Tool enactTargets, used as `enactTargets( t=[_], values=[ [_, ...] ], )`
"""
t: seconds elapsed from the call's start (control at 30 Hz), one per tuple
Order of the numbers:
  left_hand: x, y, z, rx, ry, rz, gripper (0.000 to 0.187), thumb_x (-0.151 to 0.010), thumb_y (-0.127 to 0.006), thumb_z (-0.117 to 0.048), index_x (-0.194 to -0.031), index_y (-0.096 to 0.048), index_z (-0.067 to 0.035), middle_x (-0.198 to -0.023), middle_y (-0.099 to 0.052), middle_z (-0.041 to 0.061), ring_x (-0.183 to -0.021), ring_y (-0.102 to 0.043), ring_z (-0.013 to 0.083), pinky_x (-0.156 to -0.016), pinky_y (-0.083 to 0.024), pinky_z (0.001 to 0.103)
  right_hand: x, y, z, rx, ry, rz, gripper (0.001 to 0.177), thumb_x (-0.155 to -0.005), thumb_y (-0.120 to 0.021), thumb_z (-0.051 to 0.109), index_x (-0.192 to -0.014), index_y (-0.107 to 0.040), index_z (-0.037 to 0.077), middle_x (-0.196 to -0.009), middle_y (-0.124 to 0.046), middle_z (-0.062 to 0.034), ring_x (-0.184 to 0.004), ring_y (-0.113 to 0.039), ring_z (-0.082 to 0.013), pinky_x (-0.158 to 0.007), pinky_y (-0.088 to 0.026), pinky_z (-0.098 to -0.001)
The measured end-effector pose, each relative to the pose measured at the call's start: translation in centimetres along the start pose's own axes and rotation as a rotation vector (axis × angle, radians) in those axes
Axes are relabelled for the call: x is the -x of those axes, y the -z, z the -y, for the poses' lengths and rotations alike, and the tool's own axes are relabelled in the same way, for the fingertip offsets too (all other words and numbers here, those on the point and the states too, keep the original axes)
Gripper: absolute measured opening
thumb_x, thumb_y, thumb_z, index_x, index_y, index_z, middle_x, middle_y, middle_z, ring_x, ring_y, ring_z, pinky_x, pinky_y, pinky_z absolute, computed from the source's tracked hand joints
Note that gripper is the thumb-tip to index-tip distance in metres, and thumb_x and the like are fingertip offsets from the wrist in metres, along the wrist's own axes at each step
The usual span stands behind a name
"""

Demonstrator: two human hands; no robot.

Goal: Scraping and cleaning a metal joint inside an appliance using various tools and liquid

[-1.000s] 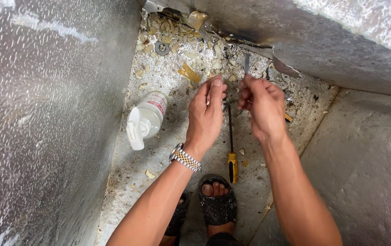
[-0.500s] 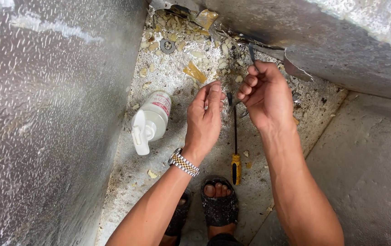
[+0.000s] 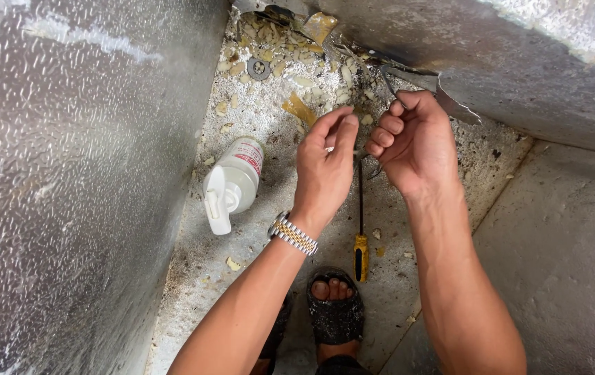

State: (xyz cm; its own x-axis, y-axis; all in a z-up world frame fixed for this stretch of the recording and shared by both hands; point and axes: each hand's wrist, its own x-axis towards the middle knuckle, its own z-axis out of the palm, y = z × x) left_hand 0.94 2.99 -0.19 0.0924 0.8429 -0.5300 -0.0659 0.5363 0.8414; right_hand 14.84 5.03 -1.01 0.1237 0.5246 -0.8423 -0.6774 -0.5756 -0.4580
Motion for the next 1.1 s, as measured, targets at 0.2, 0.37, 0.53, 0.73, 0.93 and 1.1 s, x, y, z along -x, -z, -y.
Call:
enactTargets(
  t=[0.2,0.37,0.53,0.73,0.93,1.1],
  values=[
    [-2.5,-1.5,0.8,0.128,-0.01,0.035,0.035,-0.107,-0.05,-0.017,-0.136,-0.053,0.003,-0.117,-0.062,0.022,-0.102,-0.065,0.0208,-0.081,-0.061,0.03,-1.2,-0.1,0.2,0.029,-0.043,0.016,0.016,-0.09,-0.059,0.03,-0.082,-0.056,0.016,-0.063,-0.032,0.0088,-0.054,-0.045,-0.0111,-0.06,-0.047,-0.0331],
    [-1.8,-1.9,0.7,0.103,0.008,0.027,0.036,-0.106,-0.052,-0.016,-0.135,-0.055,0.004,-0.121,-0.061,0.026,-0.107,-0.065,0.0249,-0.085,-0.06,0.034,-2.0,-0.3,0.3,0.021,-0.043,0.022,0.017,-0.09,-0.06,0.03,-0.083,-0.056,0.015,-0.063,-0.034,0.0094,-0.055,-0.047,-0.0107,-0.06,-0.05,-0.0327],
    [-0.9,-1.5,1.6,0.097,0.009,-0.001,0.035,-0.104,-0.055,-0.016,-0.133,-0.058,0.004,-0.122,-0.061,0.025,-0.107,-0.066,0.0234,-0.089,-0.059,0.038,-2.2,-0.2,0.0,0.005,-0.011,0.02,0.017,-0.092,-0.06,0.029,-0.084,-0.057,0.015,-0.064,-0.035,0.0071,-0.056,-0.048,-0.0121,-0.061,-0.052,-0.033],
    [0.6,-0.8,0.7,0.044,-0.019,-0.026,0.039,-0.102,-0.059,-0.022,-0.131,-0.059,0.005,-0.123,-0.061,0.026,-0.11,-0.065,0.0275,-0.096,-0.058,0.047,-0.7,-0.8,-0.7,0.224,0.175,0.038,0.02,-0.104,-0.051,0.029,-0.093,-0.06,0.015,-0.073,-0.045,0.005,-0.067,-0.057,-0.013,-0.07,-0.055,-0.0312],
    [2.5,-0.4,0.7,0.004,-0.06,-0.043,0.037,-0.104,-0.058,-0.023,-0.131,-0.061,0.003,-0.115,-0.059,0.014,-0.103,-0.052,0.0131,-0.088,-0.057,0.035,-0.2,-0.9,-1.3,0.066,0.217,0.029,0.019,-0.1,-0.052,0.027,-0.092,-0.06,0.012,-0.073,-0.045,0.0041,-0.068,-0.06,-0.0131,-0.071,-0.056,-0.0318],
    [3.6,-0.3,0.1,0.011,-0.049,-0.018,0.035,-0.105,-0.055,-0.019,-0.131,-0.06,0.004,-0.109,-0.058,0.014,-0.102,-0.054,0.0154,-0.088,-0.058,0.037,0.5,-1.2,-1.2,0.217,0.394,-0.042,0.022,-0.105,-0.055,0.022,-0.09,-0.062,0.008,-0.072,-0.049,0.0017,-0.063,-0.061,-0.0127,-0.065,-0.059,-0.0281]
  ],
)
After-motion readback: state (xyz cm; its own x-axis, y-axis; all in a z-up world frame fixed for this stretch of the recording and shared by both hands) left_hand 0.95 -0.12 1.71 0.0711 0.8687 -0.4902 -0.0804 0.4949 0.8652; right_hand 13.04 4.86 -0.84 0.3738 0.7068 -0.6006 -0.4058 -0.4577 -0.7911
